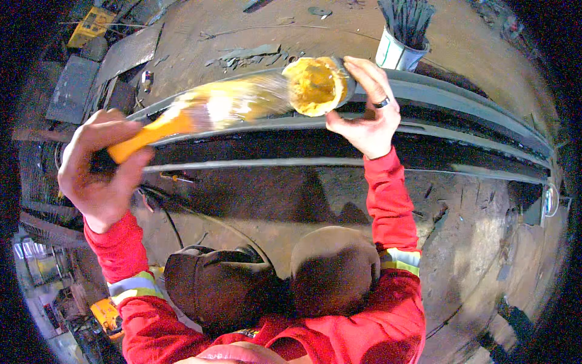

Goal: The person applies a yellowish sealant to the seam of a large, curved metal structure using a brush. They repeatedly dip the brush into a small container to reload the sealant and continue applying it along the seam.

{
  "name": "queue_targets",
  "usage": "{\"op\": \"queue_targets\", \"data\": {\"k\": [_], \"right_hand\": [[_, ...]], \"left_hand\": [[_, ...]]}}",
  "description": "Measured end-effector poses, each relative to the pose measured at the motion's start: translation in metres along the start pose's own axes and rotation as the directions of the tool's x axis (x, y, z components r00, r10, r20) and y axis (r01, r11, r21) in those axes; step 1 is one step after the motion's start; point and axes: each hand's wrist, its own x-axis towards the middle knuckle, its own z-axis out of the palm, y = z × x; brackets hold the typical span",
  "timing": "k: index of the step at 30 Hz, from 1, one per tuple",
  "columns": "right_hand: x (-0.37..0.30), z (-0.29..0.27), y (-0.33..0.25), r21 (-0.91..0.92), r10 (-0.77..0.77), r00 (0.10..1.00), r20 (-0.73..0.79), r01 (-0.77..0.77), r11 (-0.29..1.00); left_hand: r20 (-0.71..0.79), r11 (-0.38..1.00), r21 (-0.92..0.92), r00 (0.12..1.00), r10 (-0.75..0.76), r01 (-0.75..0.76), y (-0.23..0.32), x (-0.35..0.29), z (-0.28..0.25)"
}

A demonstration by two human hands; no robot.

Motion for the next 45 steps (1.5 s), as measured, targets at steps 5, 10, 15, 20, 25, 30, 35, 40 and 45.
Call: {"op": "queue_targets", "data": {"k": [5,10,15,20,25,30,35,40,45], "right_hand": [[-0.010,0.006,-0.001,0.193,0.117,0.988,-0.097,-0.097,0.976],[-0.017,0.005,0.001,0.105,0.029,0.996,-0.081,-0.021,0.994],[-0.013,0.010,-0.004,-0.057,-0.090,0.993,-0.079,0.085,0.995],[-0.017,0.008,-0.011,-0.142,-0.060,0.998,0.014,0.061,0.988],[-0.022,0.014,-0.021,-0.216,-0.011,1.000,0.028,0.017,0.976],[-0.025,0.012,-0.018,-0.152,0.084,0.996,-0.035,-0.088,0.984],[-0.021,0.017,-0.022,-0.232,-0.028,0.999,-0.017,0.023,0.972],[-0.024,0.013,-0.023,-0.237,-0.148,0.989,0.019,0.148,0.960],[-0.032,0.016,-0.023,-0.036,0.040,0.995,-0.090,-0.043,0.998]], "left_hand": [[0.197,0.940,0.220,0.956,0.219,-0.260,0.029,0.031,0.042],[0.258,0.888,0.403,0.958,0.123,-0.223,0.047,0.031,0.078],[0.312,0.893,0.415,0.949,0.039,-0.173,0.042,0.036,0.106],[0.237,0.979,0.188,0.971,0.030,-0.076,0.021,0.042,0.095],[0.257,0.957,0.272,0.966,0.028,-0.101,0.029,0.037,0.084],[0.307,0.844,0.485,0.948,0.080,-0.229,0.062,0.045,0.063],[0.281,0.767,0.538,0.932,0.228,-0.349,0.064,0.041,0.090],[0.427,0.910,0.331,0.900,0.091,-0.249,0.033,0.050,0.094],[0.239,0.937,0.322,0.969,0.057,-0.135,0.046,0.048,0.061]]}}
